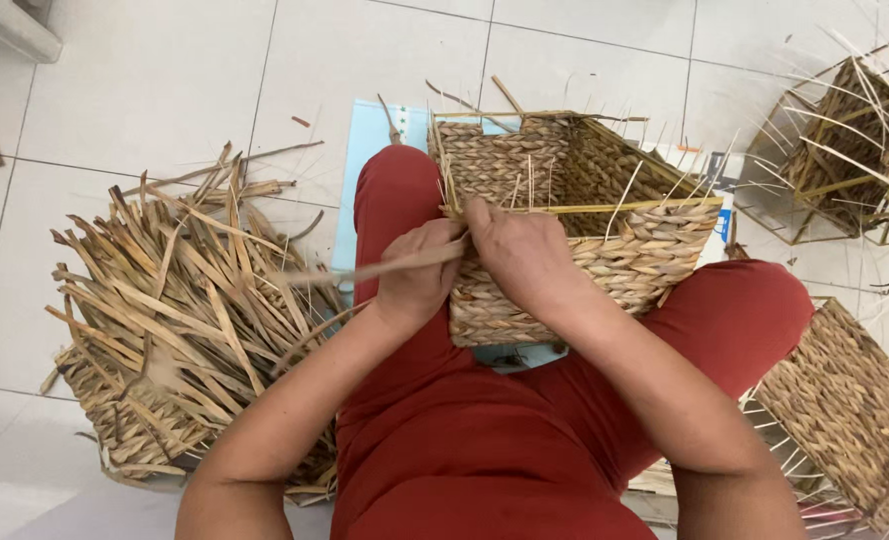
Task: The person weaves a basket by hand, threading dry plant strips through the wooden framework of the basket.
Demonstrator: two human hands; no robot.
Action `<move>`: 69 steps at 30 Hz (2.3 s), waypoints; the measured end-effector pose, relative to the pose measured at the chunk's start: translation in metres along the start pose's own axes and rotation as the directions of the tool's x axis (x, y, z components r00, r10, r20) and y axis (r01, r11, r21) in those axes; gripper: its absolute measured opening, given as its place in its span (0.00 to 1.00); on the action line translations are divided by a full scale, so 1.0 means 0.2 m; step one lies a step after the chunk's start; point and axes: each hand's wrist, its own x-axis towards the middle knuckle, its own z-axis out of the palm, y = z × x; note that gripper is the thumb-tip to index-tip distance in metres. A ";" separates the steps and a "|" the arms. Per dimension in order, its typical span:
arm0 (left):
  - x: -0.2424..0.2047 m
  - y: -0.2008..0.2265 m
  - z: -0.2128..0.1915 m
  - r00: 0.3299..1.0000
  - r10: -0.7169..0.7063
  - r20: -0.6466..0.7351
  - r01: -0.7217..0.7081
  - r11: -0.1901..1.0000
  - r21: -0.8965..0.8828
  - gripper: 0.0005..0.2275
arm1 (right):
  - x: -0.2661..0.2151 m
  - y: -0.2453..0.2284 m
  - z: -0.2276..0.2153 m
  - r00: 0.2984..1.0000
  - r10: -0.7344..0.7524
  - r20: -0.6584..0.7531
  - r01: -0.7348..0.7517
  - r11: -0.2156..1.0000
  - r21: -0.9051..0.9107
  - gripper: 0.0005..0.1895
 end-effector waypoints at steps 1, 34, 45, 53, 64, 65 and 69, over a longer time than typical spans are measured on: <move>-0.01 0.00 0.01 0.999 0.036 0.021 -0.036 0.999 0.025 0.04 | 0.01 -0.02 -0.01 1.000 0.002 0.001 -0.002 1.000 0.000 0.07; 0.16 -0.02 -0.03 0.992 0.107 0.062 -0.109 0.994 0.021 0.07 | 0.37 0.64 0.40 0.694 -0.447 0.565 -0.425 0.380 0.822 0.13; 0.17 -0.15 0.00 0.947 -0.215 0.237 0.193 0.975 0.115 0.04 | 0.39 0.52 0.48 0.750 -0.233 0.619 -0.488 0.439 0.755 0.11; 0.21 -0.17 -0.02 0.878 -0.317 0.357 0.326 0.945 0.036 0.08 | 0.42 0.45 0.61 0.594 -0.225 0.772 -0.404 0.747 0.528 0.14; 0.20 -0.20 0.03 0.884 -0.298 0.360 0.252 0.953 0.171 0.06 | 0.43 0.46 0.57 0.646 -0.193 0.738 -0.521 0.595 0.612 0.16; 0.21 -0.20 0.05 0.885 -0.295 0.359 0.250 0.954 0.168 0.06 | 0.42 0.46 0.57 0.665 -0.213 0.716 -0.457 0.642 0.616 0.16; 0.20 -0.21 0.09 0.870 -0.339 0.358 0.254 0.931 0.263 0.05 | 0.43 0.49 0.59 0.664 -0.211 0.717 -0.510 0.574 0.640 0.15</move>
